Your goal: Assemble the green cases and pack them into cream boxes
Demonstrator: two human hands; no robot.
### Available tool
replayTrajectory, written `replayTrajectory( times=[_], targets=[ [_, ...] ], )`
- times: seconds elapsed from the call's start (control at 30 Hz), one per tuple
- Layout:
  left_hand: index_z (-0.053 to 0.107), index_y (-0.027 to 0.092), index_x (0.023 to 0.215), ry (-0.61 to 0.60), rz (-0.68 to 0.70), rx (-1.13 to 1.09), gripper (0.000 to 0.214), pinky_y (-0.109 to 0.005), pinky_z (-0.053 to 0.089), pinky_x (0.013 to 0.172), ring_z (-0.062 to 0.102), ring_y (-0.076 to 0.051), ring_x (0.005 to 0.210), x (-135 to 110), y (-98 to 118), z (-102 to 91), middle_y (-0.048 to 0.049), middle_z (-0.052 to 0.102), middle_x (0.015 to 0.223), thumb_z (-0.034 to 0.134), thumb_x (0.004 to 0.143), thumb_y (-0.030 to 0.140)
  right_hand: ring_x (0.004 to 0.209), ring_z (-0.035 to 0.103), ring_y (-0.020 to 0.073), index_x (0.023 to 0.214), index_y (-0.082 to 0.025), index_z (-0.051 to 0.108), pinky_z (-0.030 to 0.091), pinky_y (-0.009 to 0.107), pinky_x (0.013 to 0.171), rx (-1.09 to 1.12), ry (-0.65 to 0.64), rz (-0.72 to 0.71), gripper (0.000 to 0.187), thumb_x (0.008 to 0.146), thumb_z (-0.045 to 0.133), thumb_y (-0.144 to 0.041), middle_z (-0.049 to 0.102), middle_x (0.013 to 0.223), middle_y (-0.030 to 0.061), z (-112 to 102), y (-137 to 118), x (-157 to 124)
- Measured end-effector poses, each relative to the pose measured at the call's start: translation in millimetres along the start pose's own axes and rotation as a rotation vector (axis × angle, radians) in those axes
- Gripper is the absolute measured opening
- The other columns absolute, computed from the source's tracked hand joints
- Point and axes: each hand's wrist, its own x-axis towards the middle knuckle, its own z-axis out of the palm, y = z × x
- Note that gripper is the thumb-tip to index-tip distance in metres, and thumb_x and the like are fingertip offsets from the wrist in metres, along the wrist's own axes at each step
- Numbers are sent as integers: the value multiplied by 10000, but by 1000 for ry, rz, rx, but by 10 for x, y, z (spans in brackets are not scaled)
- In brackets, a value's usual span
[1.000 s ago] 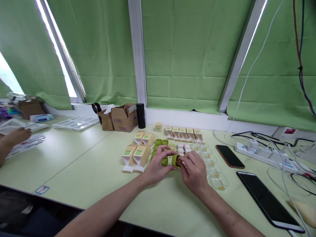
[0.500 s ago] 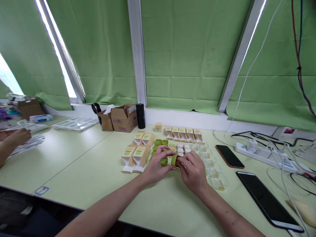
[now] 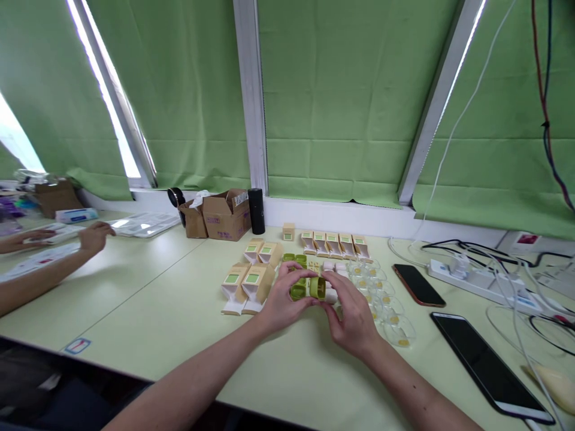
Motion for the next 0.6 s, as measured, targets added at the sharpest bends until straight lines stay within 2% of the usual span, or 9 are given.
replayTrajectory(
  times=[0.17, 0.23, 0.3, 0.37, 0.47, 0.6],
  targets=[
    [683, 246, 1297, -31, 20, -38, 548, -490, 503, 1098, 514, -309, 1268, -5, 29, 6, -120, 629, 1209, 890, 805, 371, 1288, 642, 311, 1518, -238, 465, 618, 524, 1018, 48, 10, 48, 587, 954, 554, -100, 666, 1363, 154, 68, 67, -49],
    [664, 234, 1292, -40, 11, -40, 442, -487, 502, 1087, 522, -303, 1261, -2, 46, -6, -121, 649, 1187, 795, 895, 376, 1304, 636, 314, 1516, -243, 472, 619, 529, 1023, 53, 26, 77, 581, 957, 557, -110, 663, 1373, 153, 71, 81, -60],
    [683, 221, 1193, -31, -18, -12, 255, -474, 512, 1047, 542, -291, 1209, 2, 59, -17, -113, 666, 1111, 680, 973, 350, 1313, 635, 316, 1507, -246, 484, 610, 537, 1040, 53, 42, 96, 571, 956, 561, -115, 665, 1375, 149, 68, 81, -63],
    [696, 215, 1064, -17, -55, 36, 146, -458, 520, 997, 551, -286, 1153, 6, 65, -21, -100, 672, 1013, 632, 992, 324, 1306, 644, 314, 1494, -248, 500, 607, 533, 1045, 52, 61, 105, 559, 955, 565, -116, 670, 1370, 145, 64, 72, -60],
    [701, 215, 965, -26, -87, 76, 111, -436, 525, 957, 558, -280, 1106, 8, 68, -7, -81, 660, 929, 642, 973, 309, 1297, 654, 309, 1467, -250, 530, 610, 515, 1045, 54, 80, 105, 534, 953, 567, -113, 678, 1359, 140, 64, 58, -53],
    [711, 204, 936, -24, -104, 50, 106, -393, 546, 908, 585, -242, 1019, 0, 71, 30, -71, 611, 960, 647, 956, 286, 1295, 656, 299, 1439, -250, 552, 607, 499, 1055, 55, 75, 111, 516, 943, 579, -110, 688, 1344, 130, 72, 69, -60]
  ],
)
